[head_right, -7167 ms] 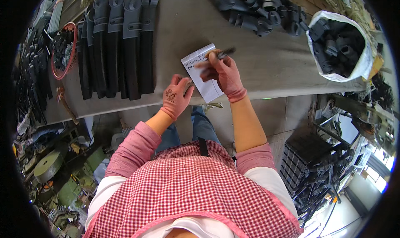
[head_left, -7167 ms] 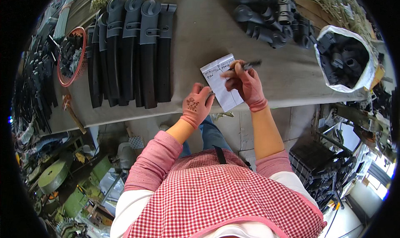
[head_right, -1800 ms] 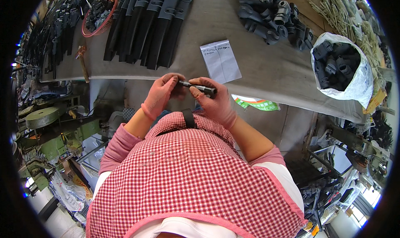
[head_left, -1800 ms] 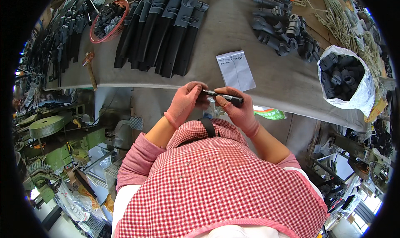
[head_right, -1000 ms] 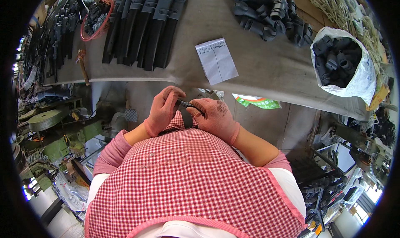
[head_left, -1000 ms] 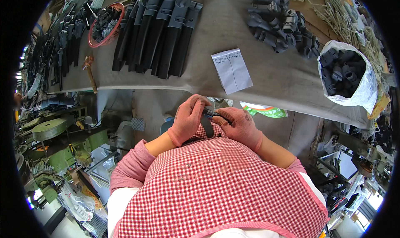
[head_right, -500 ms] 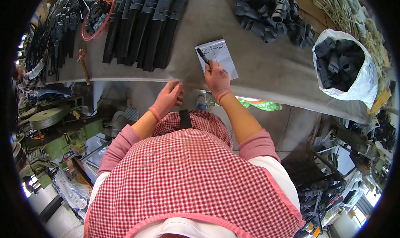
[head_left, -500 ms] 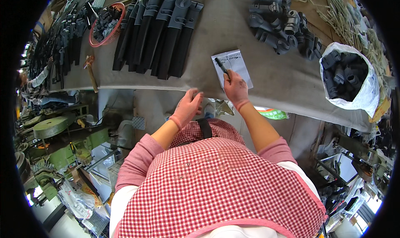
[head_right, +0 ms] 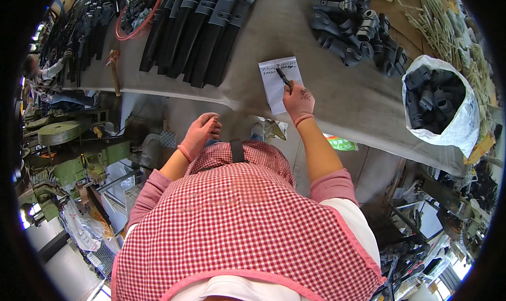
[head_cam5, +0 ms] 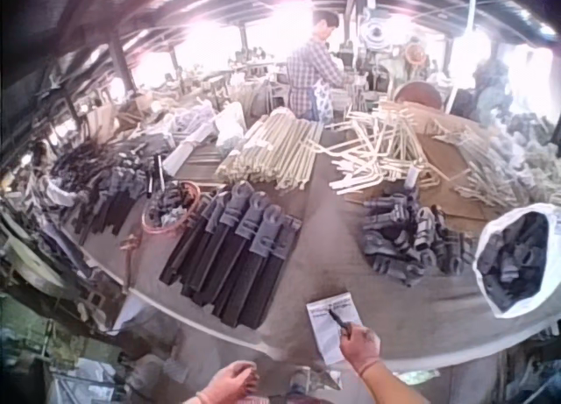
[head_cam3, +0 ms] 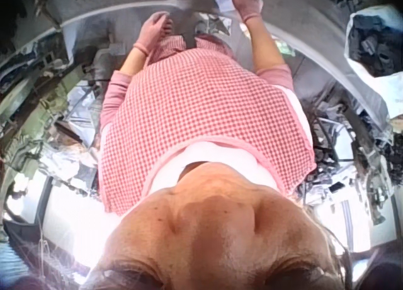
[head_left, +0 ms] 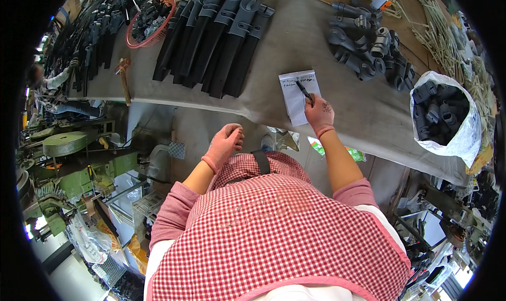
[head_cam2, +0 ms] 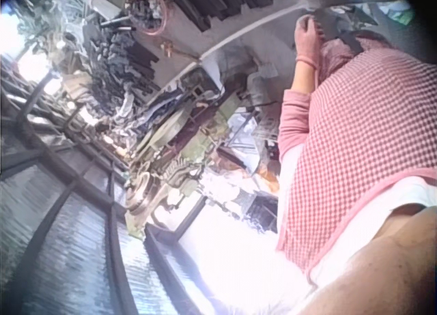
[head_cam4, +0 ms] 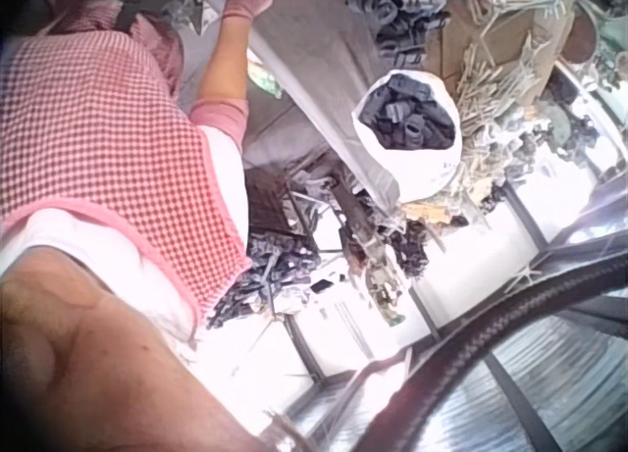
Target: The person assembles black plastic handles by inserting small metal pieces into them and placing the finished units on a table. The person also writes on a paper note and handles various small parts from a basket.
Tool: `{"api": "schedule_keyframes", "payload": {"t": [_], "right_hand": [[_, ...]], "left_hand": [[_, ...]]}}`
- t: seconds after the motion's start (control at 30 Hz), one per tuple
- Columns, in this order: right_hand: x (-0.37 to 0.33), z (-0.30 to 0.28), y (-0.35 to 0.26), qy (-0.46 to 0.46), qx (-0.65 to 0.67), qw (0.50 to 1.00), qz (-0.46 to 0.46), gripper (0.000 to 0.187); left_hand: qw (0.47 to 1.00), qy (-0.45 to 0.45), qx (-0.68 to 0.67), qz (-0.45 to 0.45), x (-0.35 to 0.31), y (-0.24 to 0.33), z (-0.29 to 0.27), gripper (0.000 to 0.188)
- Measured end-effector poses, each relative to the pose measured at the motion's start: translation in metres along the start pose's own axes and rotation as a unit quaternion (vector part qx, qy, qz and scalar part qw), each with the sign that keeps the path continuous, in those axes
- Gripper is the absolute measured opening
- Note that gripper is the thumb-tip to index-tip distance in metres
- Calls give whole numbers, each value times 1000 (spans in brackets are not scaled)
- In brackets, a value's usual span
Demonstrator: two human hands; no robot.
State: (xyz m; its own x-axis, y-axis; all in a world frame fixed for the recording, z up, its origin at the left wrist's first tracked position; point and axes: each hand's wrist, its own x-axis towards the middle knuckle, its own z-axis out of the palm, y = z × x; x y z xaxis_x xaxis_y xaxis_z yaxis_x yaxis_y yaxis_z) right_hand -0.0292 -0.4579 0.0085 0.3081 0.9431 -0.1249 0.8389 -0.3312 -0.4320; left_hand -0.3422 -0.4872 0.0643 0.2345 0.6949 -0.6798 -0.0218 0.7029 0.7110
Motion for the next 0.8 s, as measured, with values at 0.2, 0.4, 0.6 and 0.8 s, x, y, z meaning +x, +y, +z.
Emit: {"api": "schedule_keyframes", "payload": {"t": [0.2,0.4,0.6,0.8], "right_hand": [[-26,12,1,26,53,995,-81,20],[-19,20,22,-7,21,999,-29,21],[-3,9,35,59,68,990,111,55],[16,17,28,3,10,990,138,70]], "left_hand": [[999,21,-23,-10,-4,-10,-19,27],[1000,21,18,4,-17,-24,-30,25],[999,44,29,5,-27,-41,-52,28],[1000,26,-7,4,-44,-56,-69,26]]}}
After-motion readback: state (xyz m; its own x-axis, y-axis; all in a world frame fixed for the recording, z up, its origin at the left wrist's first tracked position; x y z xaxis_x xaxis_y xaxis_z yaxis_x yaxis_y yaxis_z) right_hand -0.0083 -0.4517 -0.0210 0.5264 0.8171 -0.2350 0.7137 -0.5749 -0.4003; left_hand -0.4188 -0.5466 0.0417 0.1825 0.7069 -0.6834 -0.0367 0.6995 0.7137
